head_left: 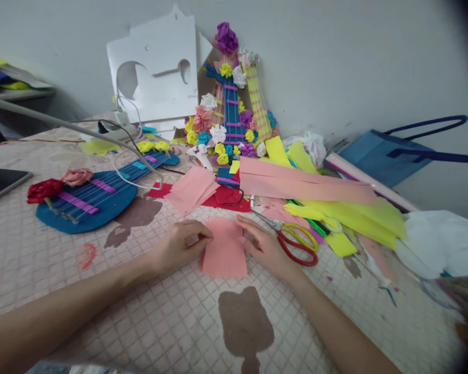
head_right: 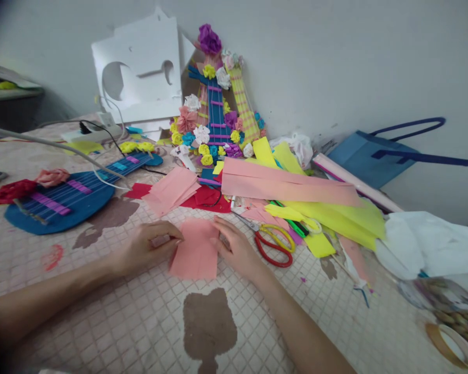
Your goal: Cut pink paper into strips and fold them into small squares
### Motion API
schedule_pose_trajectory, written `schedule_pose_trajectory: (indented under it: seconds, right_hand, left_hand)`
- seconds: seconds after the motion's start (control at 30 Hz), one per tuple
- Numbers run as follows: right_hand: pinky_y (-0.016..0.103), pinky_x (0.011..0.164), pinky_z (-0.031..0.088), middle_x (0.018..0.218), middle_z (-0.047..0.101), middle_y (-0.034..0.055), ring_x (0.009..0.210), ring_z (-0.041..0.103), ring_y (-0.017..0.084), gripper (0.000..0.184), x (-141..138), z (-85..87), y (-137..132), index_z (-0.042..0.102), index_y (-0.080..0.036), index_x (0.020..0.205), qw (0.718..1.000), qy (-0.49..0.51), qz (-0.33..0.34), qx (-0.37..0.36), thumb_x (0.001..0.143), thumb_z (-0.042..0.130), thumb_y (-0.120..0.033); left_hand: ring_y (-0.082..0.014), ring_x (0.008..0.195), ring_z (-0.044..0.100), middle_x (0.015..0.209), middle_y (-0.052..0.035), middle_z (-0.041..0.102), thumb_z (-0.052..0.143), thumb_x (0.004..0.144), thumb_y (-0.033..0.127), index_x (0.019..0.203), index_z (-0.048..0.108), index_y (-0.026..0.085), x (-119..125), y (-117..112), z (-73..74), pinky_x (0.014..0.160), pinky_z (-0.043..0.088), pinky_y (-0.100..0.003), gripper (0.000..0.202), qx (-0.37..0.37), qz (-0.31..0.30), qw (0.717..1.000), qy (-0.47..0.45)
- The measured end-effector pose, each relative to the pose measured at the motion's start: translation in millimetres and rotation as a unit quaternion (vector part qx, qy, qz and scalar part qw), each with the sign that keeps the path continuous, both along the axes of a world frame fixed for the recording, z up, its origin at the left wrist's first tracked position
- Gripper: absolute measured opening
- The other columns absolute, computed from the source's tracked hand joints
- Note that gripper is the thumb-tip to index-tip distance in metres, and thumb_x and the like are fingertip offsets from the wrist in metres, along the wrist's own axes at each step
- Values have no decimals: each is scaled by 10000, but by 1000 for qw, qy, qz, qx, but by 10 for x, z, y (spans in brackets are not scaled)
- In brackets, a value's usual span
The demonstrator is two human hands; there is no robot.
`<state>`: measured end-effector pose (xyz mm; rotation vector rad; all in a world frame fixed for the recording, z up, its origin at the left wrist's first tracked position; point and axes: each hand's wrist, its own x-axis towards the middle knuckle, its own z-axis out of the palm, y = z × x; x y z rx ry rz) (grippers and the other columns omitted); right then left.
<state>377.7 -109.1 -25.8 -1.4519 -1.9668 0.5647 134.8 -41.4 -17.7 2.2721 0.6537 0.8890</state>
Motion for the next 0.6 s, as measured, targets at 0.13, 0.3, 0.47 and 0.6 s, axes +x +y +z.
schedule_pose_trajectory:
  seconds: [0.13,0.3,0.47,0.6]
  right_hand:
    - [431,1052,382,1384,487,99,1281,441,226,406,-10,-25,4,523,-221,1290,999,-19,-6,26,896,511,-318]
    - [400,1028,410,1268,576,93,1194,520,200,326,23,-119,67,553,-211,1217,995,37,-70,66,901,489,-258]
    - [402,1062,370,1308,538,101,1240,475,202,353,40,-77,35,530,-205,1238,997,11,-47,56,898,504,-295]
    - [452,1117,272,1504,287,113,1391,244,246,659,17,24,-77,341,-215,1417,996,-83,43,0,851,566,-469]
  left_hand:
    - [-114,729,642,805,-20,691,539,828,133,869,653,154,9,47,-13,672,492,-205,123,14,32,999,-12]
    - [-109,717,627,770,-14,677,532,830,107,836,636,157,0,59,-3,672,479,-205,115,54,32,998,-25]
    - [-133,769,600,797,-37,654,540,829,122,820,624,161,4,17,24,718,475,-247,93,72,-46,996,-9]
    - [-169,900,582,955,-73,622,577,797,148,769,610,163,17,-36,58,816,460,-305,46,66,-116,991,30]
